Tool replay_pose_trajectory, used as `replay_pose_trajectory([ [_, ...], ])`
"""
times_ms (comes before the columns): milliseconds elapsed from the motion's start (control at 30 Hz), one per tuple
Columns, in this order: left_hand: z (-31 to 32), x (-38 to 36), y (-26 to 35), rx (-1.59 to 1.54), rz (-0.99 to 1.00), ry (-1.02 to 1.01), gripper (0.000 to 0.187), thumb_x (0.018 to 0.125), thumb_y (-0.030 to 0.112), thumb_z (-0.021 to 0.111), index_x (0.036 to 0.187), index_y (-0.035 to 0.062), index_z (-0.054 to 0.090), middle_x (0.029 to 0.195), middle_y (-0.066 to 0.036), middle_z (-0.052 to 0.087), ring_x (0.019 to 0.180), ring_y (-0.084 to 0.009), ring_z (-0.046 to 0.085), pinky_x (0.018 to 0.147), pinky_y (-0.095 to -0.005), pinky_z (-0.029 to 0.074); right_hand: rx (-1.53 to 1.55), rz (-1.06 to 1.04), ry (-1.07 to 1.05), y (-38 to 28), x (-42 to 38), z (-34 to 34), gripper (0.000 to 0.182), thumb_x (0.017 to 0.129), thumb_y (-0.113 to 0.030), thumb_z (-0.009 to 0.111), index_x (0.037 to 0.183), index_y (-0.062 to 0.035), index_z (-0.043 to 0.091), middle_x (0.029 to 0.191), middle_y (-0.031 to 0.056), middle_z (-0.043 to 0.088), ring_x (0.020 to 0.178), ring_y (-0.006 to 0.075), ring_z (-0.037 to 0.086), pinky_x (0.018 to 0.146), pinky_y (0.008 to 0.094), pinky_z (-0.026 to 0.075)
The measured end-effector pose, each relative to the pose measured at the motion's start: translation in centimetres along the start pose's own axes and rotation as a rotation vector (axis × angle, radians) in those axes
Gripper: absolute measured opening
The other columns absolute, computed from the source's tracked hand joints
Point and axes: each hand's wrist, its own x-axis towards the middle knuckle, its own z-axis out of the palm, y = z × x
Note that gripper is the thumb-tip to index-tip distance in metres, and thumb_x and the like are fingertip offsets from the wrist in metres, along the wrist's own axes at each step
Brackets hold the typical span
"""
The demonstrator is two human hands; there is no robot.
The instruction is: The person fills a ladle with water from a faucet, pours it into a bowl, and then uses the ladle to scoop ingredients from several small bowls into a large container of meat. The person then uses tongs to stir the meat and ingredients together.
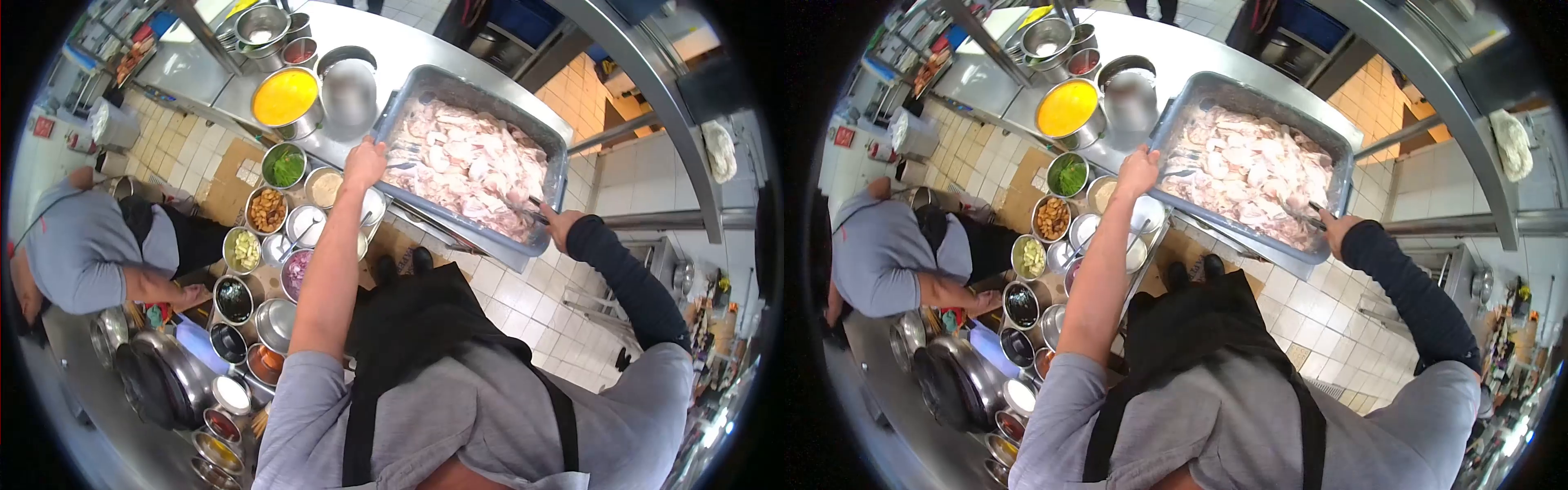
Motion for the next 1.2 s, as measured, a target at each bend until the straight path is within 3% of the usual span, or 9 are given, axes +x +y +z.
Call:
replay_pose_trajectory([
  [267, -0.3, 0.2, 0.2, 0.012, 0.096, -0.024, 0.041, 0.101, 0.025, 0.050, 0.123, -0.0089, 0.057, 0.109, -0.035, 0.067, 0.110, -0.0504, 0.062, 0.097, -0.0520, 0.047, -0.060, -0.066, -0.073, 2.5, -6.1, -0.5, 0.046, 0.097, -0.026, 0.058, 0.132, 0.0023, 0.049, 0.073, 0.0234, 0.067, 0.073, 0.0429, 0.067, 0.066, 0.0522, 0.053],
  [533, -0.6, 1.0, -0.3, 0.004, 0.083, -0.125, 0.050, 0.102, 0.031, 0.051, 0.127, -0.0119, 0.056, 0.120, -0.037, 0.063, 0.118, -0.0495, 0.059, 0.103, -0.0482, 0.044, 0.239, -0.239, 0.187, -4.9, 5.3, -0.2, 0.028, 0.095, -0.025, 0.062, 0.108, 0.0000, 0.065, 0.088, 0.0242, 0.071, 0.089, 0.0403, 0.070, 0.080, 0.0476, 0.056],
  [700, -0.6, 1.0, -0.6, 0.012, 0.143, -0.109, 0.042, 0.102, 0.027, 0.050, 0.122, -0.0090, 0.057, 0.112, -0.037, 0.065, 0.112, -0.0512, 0.061, 0.098, -0.0523, 0.047, 0.396, -0.078, 0.311, -10.1, 15.5, -2.6, 0.026, 0.085, -0.021, 0.067, 0.098, 0.0002, 0.073, 0.098, 0.0236, 0.073, 0.098, 0.0376, 0.071, 0.086, 0.0449, 0.057],
  [800, -0.6, 1.0, -1.2, 0.033, 0.182, -0.074, 0.040, 0.102, 0.027, 0.050, 0.119, -0.0086, 0.058, 0.108, -0.038, 0.065, 0.109, -0.0517, 0.062, 0.096, -0.0535, 0.047, 0.369, 0.003, 0.379, -9.4, 20.2, -3.4, 0.033, 0.096, -0.031, 0.059, 0.110, -0.0025, 0.069, 0.105, 0.0250, 0.072, 0.100, 0.0395, 0.069, 0.086, 0.0473, 0.055],
  [967, 0.4, 0.3, -0.4, 0.033, 0.115, 0.005, 0.037, 0.100, 0.026, 0.051, 0.114, -0.0077, 0.059, 0.103, -0.037, 0.067, 0.105, -0.0520, 0.063, 0.094, -0.0551, 0.047, 0.482, 0.135, 0.285, -5.4, 14.6, -1.1, 0.040, 0.094, -0.036, 0.060, 0.108, 0.0001, 0.069, 0.102, 0.0252, 0.071, 0.099, 0.0412, 0.068, 0.086, 0.0489, 0.053],
  [1000, 0.6, 0.0, -0.4, 0.032, 0.098, 0.019, 0.037, 0.100, 0.026, 0.051, 0.114, -0.0075, 0.059, 0.103, -0.037, 0.067, 0.104, -0.0518, 0.063, 0.094, -0.0551, 0.047, 0.543, 0.115, 0.420, -5.2, 12.9, 1.1, 0.042, 0.092, -0.038, 0.059, 0.103, 0.0006, 0.073, 0.098, 0.0272, 0.071, 0.096, 0.0404, 0.071, 0.085, 0.0476, 0.055],
  [1100, 0.2, 0.6, -0.3, 0.049, 0.084, 0.032, 0.036, 0.100, 0.025, 0.052, 0.115, -0.0072, 0.059, 0.104, -0.036, 0.067, 0.105, -0.0513, 0.063, 0.094, -0.0548, 0.048, 0.401, 0.096, 0.296, -5.0, 5.2, 4.0, 0.036, 0.095, -0.028, 0.059, 0.116, 0.0008, 0.065, 0.101, 0.0287, 0.069, 0.099, 0.0441, 0.067, 0.087, 0.0500, 0.053],
  [1133, 0.5, 0.6, -0.2, 0.058, 0.087, 0.016, 0.036, 0.099, 0.025, 0.052, 0.115, -0.0071, 0.059, 0.105, -0.036, 0.067, 0.106, -0.0512, 0.063, 0.094, -0.0546, 0.048, 0.226, -0.071, 0.303, -3.1, 4.5, 5.7, 0.034, 0.095, -0.028, 0.060, 0.110, 0.0008, 0.067, 0.095, 0.0276, 0.070, 0.095, 0.0441, 0.067, 0.085, 0.0500, 0.053],
  [1200, 0.1, 0.6, 0.1, 0.042, 0.086, -0.009, 0.037, 0.100, 0.026, 0.052, 0.116, -0.0071, 0.059, 0.107, -0.036, 0.067, 0.108, -0.0508, 0.062, 0.094, -0.0542, 0.048, 0.336, 0.003, 0.309, -2.6, -1.7, 0.6, 0.032, 0.095, -0.028, 0.060, 0.098, 0.0023, 0.070, 0.089, 0.0256, 0.070, 0.090, 0.0428, 0.068, 0.083, 0.0495, 0.054],
])
